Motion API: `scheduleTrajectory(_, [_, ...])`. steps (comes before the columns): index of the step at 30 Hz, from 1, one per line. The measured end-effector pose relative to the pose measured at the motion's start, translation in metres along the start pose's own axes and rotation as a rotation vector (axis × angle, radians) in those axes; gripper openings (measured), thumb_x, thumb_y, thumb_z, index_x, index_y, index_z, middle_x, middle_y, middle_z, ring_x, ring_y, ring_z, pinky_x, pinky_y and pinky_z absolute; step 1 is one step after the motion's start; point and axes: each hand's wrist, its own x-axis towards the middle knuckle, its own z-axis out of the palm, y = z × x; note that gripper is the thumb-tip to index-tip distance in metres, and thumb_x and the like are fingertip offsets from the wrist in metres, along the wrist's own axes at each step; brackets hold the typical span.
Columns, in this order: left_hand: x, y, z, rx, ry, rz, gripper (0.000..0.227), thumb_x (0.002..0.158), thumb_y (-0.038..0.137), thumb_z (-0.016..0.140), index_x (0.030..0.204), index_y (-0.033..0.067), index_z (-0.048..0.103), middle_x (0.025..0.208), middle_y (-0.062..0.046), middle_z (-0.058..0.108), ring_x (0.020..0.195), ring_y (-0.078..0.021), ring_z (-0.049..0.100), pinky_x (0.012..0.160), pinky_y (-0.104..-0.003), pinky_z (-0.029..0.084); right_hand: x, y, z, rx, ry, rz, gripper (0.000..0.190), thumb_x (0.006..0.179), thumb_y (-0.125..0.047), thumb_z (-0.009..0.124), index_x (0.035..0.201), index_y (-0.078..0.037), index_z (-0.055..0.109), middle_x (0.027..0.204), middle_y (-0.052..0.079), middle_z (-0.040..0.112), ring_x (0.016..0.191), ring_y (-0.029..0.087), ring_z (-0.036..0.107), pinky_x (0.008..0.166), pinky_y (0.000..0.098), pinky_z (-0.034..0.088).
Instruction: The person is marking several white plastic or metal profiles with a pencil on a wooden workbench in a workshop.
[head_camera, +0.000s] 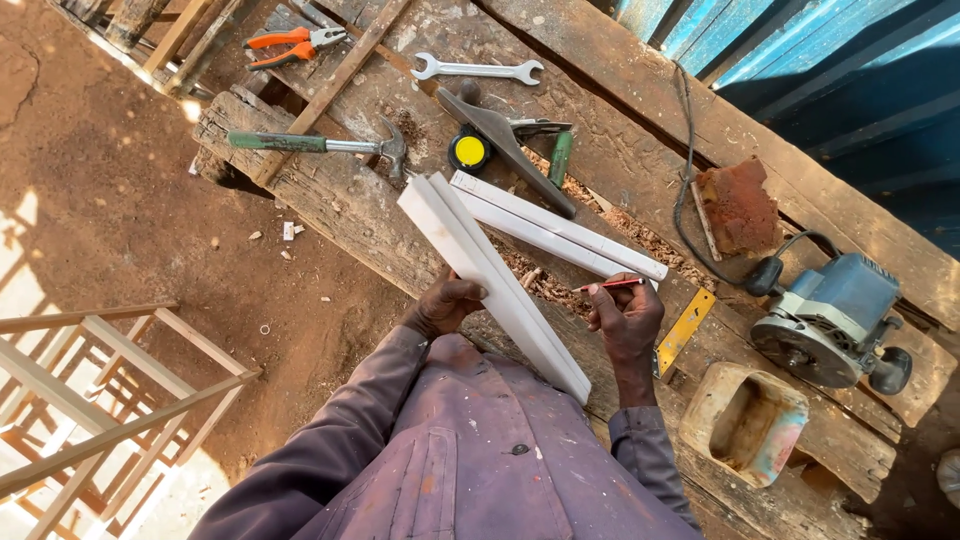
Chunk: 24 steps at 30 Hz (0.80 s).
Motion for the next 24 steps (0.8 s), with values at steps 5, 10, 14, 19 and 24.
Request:
scheduleTrajectory(5, [-0.001, -0.004, 0.008, 0.069, 0.011, -0.033, 0.067, 0.067, -0.005, 0.074, 0.132, 0.0032, 0.063, 0.107, -0.018, 0.073, 0.096, -0.0345, 0.073, 0.078, -0.054, 0.065, 0.003, 0.009, -0.003, 0.001, -0.006, -0.012, 0.016, 0.092, -0.003, 0.077, 0.097, 0.003, 0.063, 0.052, 0.019, 0.060, 0.038, 0.022, 0.060, 0.039, 0.0305, 0.051])
scheduleTrajectory(10, [0.000, 0.000, 0.009, 0.079, 0.018, -0.037, 0.066, 0.067, -0.004, 0.075, 0.132, 0.0023, 0.063, 0.107, -0.018, 0.073, 0.095, -0.0362, 0.073, 0.078, -0.055, 0.065, 0.002, 0.011, -0.003, -0.006, -0.014, -0.016, 0.016, 0.092, -0.003, 0.077, 0.097, 0.003, 0.063, 0.052, 0.018, 0.060, 0.039, 0.021, 0.060, 0.041, 0.0297, 0.051])
scheduleTrajectory(14, [-0.015, 0.025, 0.044, 0.117, 0.106, -0.035, 0.061, 0.064, -0.003, 0.075, 0.124, -0.0004, 0.066, 0.100, -0.017, 0.072, 0.088, -0.0347, 0.074, 0.075, -0.054, 0.066, 0.000, 0.006, -0.002, -0.004, -0.005, 0.002, 0.016, 0.093, -0.003, 0.077, 0.098, 0.004, 0.063, 0.053, 0.019, 0.060, 0.039, 0.021, 0.061, 0.041, 0.0300, 0.051])
scheduleTrajectory(19, [-0.013, 0.030, 0.043, 0.123, 0.142, -0.028, 0.061, 0.063, -0.003, 0.075, 0.124, -0.0014, 0.066, 0.100, -0.018, 0.072, 0.088, -0.0356, 0.074, 0.074, -0.057, 0.065, -0.001, 0.008, 0.000, -0.001, 0.007, 0.008, 0.017, 0.092, -0.003, 0.077, 0.098, 0.004, 0.062, 0.053, 0.018, 0.060, 0.038, 0.021, 0.060, 0.040, 0.0293, 0.051])
scheduleTrajectory(24, [-0.006, 0.021, 0.019, 0.131, 0.168, -0.012, 0.061, 0.063, -0.003, 0.073, 0.123, 0.0006, 0.066, 0.099, -0.016, 0.071, 0.087, -0.0335, 0.074, 0.075, -0.054, 0.066, -0.003, 0.006, 0.000, 0.008, 0.019, 0.027, 0.018, 0.091, -0.003, 0.077, 0.099, 0.004, 0.061, 0.052, 0.018, 0.059, 0.038, 0.020, 0.060, 0.039, 0.0268, 0.050])
